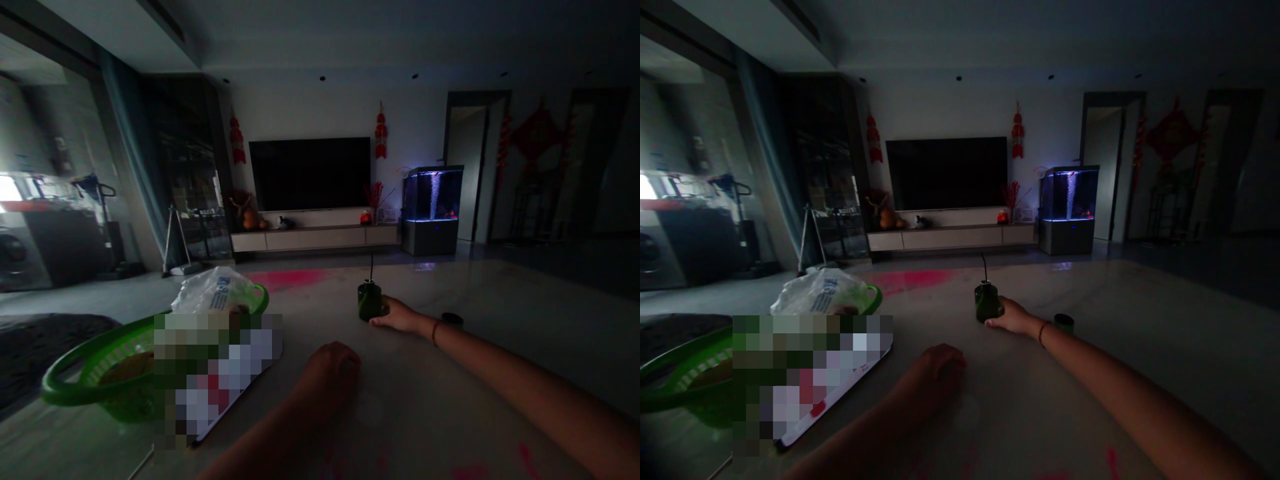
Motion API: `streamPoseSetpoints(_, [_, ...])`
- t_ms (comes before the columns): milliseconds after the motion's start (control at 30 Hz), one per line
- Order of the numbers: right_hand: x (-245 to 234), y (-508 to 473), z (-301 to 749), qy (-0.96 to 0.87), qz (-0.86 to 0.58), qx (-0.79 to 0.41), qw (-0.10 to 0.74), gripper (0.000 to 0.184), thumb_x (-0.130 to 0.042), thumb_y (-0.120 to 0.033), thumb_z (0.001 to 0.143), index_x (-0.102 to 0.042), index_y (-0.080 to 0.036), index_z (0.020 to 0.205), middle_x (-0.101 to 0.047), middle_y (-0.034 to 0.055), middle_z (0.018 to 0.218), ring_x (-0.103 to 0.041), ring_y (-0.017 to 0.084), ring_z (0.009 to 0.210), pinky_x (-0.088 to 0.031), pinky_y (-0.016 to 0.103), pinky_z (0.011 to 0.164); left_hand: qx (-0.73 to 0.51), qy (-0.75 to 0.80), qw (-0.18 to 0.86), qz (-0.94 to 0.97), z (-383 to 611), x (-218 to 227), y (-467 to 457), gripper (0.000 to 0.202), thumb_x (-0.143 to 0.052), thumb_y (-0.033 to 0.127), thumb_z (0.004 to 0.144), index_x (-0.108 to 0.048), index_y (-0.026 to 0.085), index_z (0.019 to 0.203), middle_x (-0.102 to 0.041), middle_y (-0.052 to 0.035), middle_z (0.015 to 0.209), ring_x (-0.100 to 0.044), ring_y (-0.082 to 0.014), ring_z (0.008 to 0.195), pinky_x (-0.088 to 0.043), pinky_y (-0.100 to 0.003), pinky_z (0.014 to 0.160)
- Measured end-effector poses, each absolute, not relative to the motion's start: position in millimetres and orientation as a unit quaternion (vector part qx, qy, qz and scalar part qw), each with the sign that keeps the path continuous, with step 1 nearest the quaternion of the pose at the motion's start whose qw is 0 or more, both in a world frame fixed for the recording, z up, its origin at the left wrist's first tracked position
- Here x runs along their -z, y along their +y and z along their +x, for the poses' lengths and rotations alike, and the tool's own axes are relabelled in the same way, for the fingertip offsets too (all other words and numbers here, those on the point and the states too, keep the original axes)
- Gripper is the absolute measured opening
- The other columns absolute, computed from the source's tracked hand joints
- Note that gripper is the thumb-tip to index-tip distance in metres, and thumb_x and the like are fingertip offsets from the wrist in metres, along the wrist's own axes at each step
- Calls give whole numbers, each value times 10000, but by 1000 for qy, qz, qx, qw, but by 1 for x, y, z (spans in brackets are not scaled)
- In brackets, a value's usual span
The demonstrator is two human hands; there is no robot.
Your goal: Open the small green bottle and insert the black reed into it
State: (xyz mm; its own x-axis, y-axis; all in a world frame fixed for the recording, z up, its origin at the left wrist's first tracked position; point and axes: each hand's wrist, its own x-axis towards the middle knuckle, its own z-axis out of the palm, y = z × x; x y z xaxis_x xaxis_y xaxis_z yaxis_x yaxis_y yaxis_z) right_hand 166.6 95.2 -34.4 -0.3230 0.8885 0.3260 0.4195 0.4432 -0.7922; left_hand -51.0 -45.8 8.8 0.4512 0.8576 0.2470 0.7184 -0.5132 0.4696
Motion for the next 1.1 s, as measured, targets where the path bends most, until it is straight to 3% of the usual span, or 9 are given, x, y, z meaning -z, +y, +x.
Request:
streamPoseSetpoints(300, [32,128,151,-706,-541,-224,397,468,-741,-344,493,-566,-215,908,-643,26,907,-582,211,883,-434,315,769,-227,468,148,841,-51,-6,-43,226,-398,257,768,-587,200,878,-602,-47,964,-533,-178,912,-389,-276,815])
streamPoseSetpoints(700, [40,129,157,-670,-531,-299,425,345,-690,-245,543,-574,-189,863,-644,22,836,-596,190,796,-455,280,679,-226,472,158,837,-51,-7,-44,234,-397,285,775,-591,212,884,-604,-42,964,-544,-179,895,-403,-273,784])
streamPoseSetpoints(933, [40,126,151,-657,-517,-302,457,557,-677,-158,528,-479,-177,1048,-609,52,985,-590,167,847,-456,272,719,-229,488,159,827,-51,-5,-43,271,-396,281,784,-552,207,992,-587,-54,1053,-524,-192,981,-375,-295,852])
streamPoseSetpoints(1100, [43,128,151,-662,-518,-285,460,517,-711,-215,500,-516,-166,977,-615,52,958,-592,168,829,-450,274,715,-230,493,166,822,-49,-7,-45,289,-387,276,784,-525,205,1028,-592,-53,1043,-531,-186,968,-378,-289,843])
